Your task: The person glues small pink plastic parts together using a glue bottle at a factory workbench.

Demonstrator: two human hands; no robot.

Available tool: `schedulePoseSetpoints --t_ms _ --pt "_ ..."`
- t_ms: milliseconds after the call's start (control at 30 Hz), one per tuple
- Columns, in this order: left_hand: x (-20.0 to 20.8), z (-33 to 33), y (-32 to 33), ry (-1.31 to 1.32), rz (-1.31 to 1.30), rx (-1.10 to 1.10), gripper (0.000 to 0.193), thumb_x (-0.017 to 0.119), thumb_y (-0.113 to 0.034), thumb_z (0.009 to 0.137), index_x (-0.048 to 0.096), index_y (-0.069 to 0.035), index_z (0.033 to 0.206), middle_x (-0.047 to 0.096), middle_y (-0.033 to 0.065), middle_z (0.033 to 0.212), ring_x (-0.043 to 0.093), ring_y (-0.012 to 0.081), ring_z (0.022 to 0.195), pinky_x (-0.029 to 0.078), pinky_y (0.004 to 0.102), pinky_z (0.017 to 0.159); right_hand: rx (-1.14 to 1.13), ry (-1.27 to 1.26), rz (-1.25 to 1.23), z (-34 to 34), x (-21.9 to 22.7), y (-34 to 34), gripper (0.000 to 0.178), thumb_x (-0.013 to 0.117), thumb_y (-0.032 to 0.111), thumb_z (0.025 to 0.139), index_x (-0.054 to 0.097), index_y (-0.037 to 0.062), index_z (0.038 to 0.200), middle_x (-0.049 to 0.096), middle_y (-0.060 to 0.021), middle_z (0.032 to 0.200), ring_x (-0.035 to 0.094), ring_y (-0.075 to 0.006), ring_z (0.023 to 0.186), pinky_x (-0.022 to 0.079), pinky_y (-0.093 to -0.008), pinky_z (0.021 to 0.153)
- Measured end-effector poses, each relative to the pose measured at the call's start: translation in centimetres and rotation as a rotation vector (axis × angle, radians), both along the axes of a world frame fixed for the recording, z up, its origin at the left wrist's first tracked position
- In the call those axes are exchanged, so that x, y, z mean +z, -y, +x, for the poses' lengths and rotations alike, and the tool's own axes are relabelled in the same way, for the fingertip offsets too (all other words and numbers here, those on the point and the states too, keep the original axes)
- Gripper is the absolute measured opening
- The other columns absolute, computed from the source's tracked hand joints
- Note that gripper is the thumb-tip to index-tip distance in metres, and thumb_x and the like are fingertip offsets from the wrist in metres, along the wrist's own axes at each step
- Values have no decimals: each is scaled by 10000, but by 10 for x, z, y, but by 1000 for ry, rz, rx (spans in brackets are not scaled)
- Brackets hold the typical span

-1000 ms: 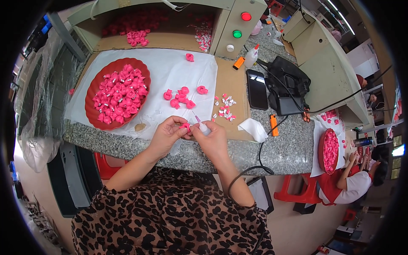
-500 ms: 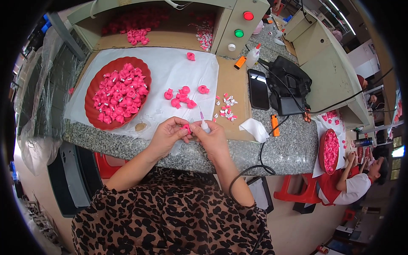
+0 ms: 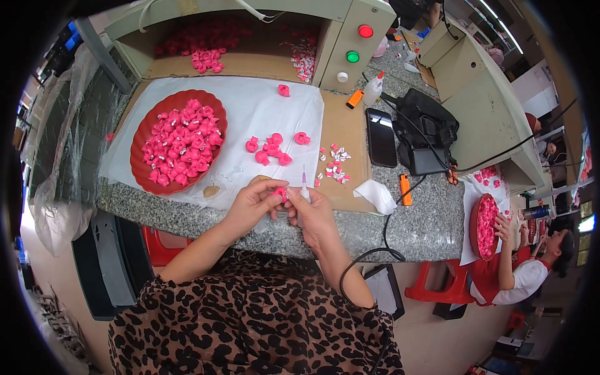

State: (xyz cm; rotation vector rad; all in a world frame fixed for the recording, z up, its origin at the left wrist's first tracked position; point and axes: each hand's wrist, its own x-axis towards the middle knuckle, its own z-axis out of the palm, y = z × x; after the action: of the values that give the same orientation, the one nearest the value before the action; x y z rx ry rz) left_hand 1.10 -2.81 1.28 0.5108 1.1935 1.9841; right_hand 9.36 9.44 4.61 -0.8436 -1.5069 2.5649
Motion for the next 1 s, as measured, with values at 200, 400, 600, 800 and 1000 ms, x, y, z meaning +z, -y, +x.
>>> schedulePoseSetpoints --t_ms 200,400,600,800,1000 --pt "32 4 3 -28 -150 -263 264 427 -154 885 459 -81 1137 460 1 706 428 34 552 322 152 452 -69 -112 -93 5 -6 1 163 590 211 793 548 60 837 518 8 646 463 -59 524 363 -193 438" --pt "7 10 -1 101 -83 -227 243 358 -225 912 408 -76 1096 428 0 725 309 29 498 220 154 417 -55 -60 -58 8 -8 7 180 584 231 798 538 61 835 520 8 651 463 -59 525 361 -192 437" --pt "9 13 -3 89 -65 -279 251 342 -259 914 395 -89 1092 419 -1 728 315 29 525 231 154 435 -98 -70 -34 9 -15 9 192 588 249 794 553 61 810 520 10 641 461 -60 525 360 -196 447" --pt "12 16 -2 95 -63 -260 240 338 -266 914 398 -95 1071 404 -3 721 306 30 527 225 154 441 -104 -121 -68 9 -16 13 179 594 242 790 564 66 800 521 11 637 460 -64 532 355 -196 467" --pt "18 13 -4 189 -61 -257 225 340 -268 913 412 -91 1034 413 5 722 322 41 532 233 154 444 -116 -124 -90 6 -17 11 185 597 247 788 564 66 799 520 14 627 461 -63 529 359 -199 468"
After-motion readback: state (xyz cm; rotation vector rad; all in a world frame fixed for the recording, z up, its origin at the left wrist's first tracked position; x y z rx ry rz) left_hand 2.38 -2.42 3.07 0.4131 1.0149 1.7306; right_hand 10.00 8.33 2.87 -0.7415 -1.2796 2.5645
